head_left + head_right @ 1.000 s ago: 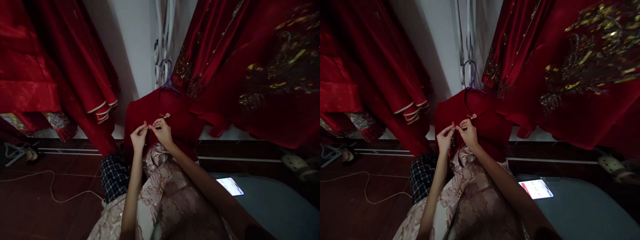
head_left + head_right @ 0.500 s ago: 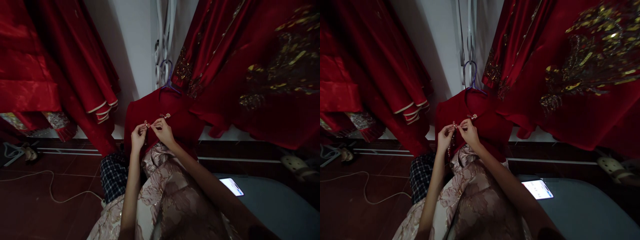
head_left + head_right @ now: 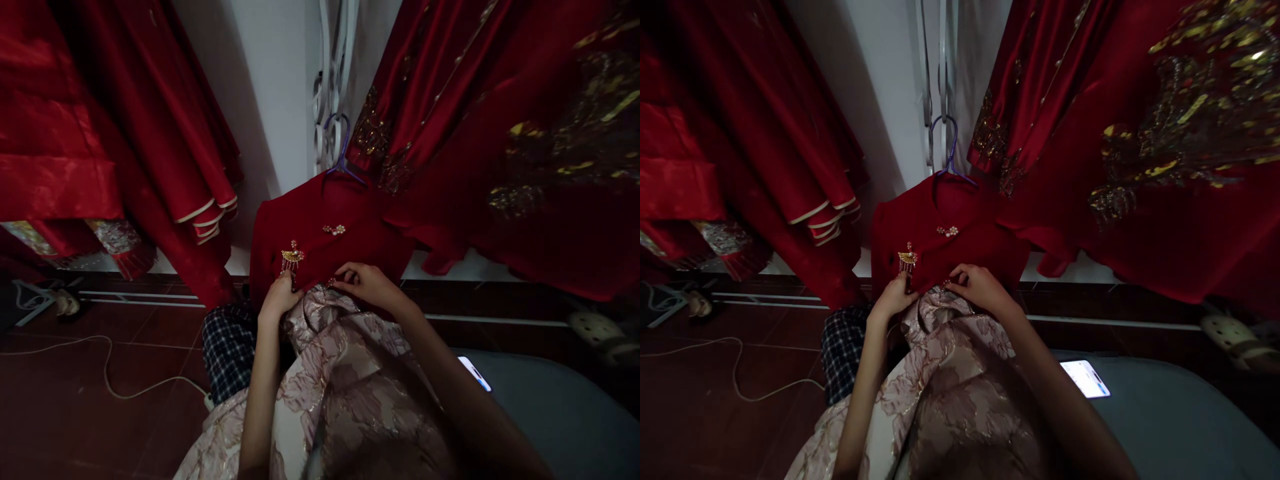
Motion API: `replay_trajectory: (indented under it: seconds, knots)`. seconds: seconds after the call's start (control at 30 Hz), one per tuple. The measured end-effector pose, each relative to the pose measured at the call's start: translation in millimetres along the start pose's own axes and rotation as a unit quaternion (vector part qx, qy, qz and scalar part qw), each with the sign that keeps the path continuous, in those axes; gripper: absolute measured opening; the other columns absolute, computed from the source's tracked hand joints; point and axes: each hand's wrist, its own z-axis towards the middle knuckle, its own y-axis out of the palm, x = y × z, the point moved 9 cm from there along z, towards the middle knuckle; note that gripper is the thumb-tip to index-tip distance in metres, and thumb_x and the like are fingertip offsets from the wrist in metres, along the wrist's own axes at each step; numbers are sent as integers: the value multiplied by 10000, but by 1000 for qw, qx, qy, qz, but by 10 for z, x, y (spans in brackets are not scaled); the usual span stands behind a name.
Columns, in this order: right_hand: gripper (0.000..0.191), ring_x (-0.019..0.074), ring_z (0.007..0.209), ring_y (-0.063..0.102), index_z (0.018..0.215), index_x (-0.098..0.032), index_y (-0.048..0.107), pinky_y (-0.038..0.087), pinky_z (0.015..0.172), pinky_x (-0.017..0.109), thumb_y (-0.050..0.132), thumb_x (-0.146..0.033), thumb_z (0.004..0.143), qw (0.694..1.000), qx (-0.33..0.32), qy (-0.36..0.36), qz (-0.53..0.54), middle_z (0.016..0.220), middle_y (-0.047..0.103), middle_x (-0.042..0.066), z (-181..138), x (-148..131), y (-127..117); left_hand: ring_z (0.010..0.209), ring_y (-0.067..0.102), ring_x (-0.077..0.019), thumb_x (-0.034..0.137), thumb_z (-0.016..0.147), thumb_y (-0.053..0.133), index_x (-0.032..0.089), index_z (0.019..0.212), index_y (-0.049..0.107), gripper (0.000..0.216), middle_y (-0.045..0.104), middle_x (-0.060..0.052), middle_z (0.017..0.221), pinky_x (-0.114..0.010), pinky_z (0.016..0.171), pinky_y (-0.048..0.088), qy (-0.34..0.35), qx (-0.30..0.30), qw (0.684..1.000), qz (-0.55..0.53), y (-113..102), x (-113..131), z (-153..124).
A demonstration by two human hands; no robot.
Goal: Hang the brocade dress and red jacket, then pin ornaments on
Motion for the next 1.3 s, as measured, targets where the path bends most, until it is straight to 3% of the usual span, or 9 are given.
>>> replay_trajectory:
  seconds: [0.17, 0.3, 0.4, 0.57, 0.67, 0.8, 0.93, 1.07, 1.3]
  knots:
    - [300, 104, 603, 530, 831, -191, 628, 380, 553, 215, 673, -440, 669, 999, 24, -20, -19, 760, 598, 19, 54, 59, 118, 760, 605, -199, 198, 716, 570, 187, 895, 513, 188, 625, -65, 817, -288, 692, 423, -18, 88, 994, 58, -332, 66, -85]
    - [277, 99, 608, 521, 763, -185, 587, 394, 579, 216, 688, -420, 656, 998, 46, -33, -8, 750, 556, 8, 61, 6, 153, 704, 590, -153, 207, 723, 559, 205, 882, 496, 171, 608, -14, 764, -258, 672, 422, 41, 112, 993, 1, -510, 225, -162]
    - [252, 100, 608, 522, 713, -183, 562, 394, 569, 213, 699, -383, 644, 998, 52, -36, -12, 738, 538, 5, 59, -36, 153, 677, 582, -118, 199, 704, 580, 209, 939, 466, 262, 591, 19, 745, -229, 661, 435, 83, 75, 990, -85, -401, 308, -143]
    - [231, 100, 545, 523, 666, -185, 543, 372, 507, 208, 694, -357, 633, 999, 48, 4, 0, 632, 568, -12, 30, 26, 50, 697, 591, -105, 86, 618, 600, 192, 934, 439, 371, 591, 17, 764, -209, 649, 458, 95, -48, 980, -171, -35, 308, -86]
    - [255, 113, 515, 542, 661, -190, 541, 379, 472, 212, 704, -382, 619, 998, 14, 30, 61, 558, 582, -20, -19, 30, -16, 706, 589, -104, 76, 632, 574, 189, 880, 456, 298, 600, 11, 777, -215, 664, 456, 93, -43, 982, -158, -38, 292, -83]
    - [289, 139, 582, 605, 761, -188, 561, 460, 526, 246, 709, -394, 623, 983, -39, 15, 181, 645, 646, 13, -75, -191, -35, 690, 582, -112, 97, 657, 558, 187, 841, 496, 214, 613, 8, 768, -222, 655, 444, 93, -27, 988, -121, -94, 321, -90]
    - [284, 136, 671, 630, 825, -182, 562, 496, 627, 263, 693, -363, 650, 970, -13, -22, 243, 719, 662, 18, -40, -415, 49, 702, 593, -135, 128, 687, 556, 180, 779, 541, 107, 635, -16, 766, -233, 654, 432, 100, -17, 991, -87, -100, 362, -83]
    - [202, 123, 680, 619, 786, -183, 577, 490, 643, 254, 663, -333, 680, 978, 44, -33, 199, 728, 657, 10, 18, -436, 200, 699, 603, -154, 190, 707, 580, 175, 751, 543, 59, 652, -37, 769, -240, 630, 425, 76, -13, 994, -72, -84, 318, -65]
    - [146, 121, 684, 615, 822, -189, 588, 474, 620, 235, 608, -306, 736, 987, 72, -37, 140, 746, 661, 12, 19, -396, 276, 755, 595, -151, 202, 720, 584, 173, 750, 586, 42, 643, -38, 827, -246, 705, 439, 99, -15, 993, -69, -84, 377, -79]
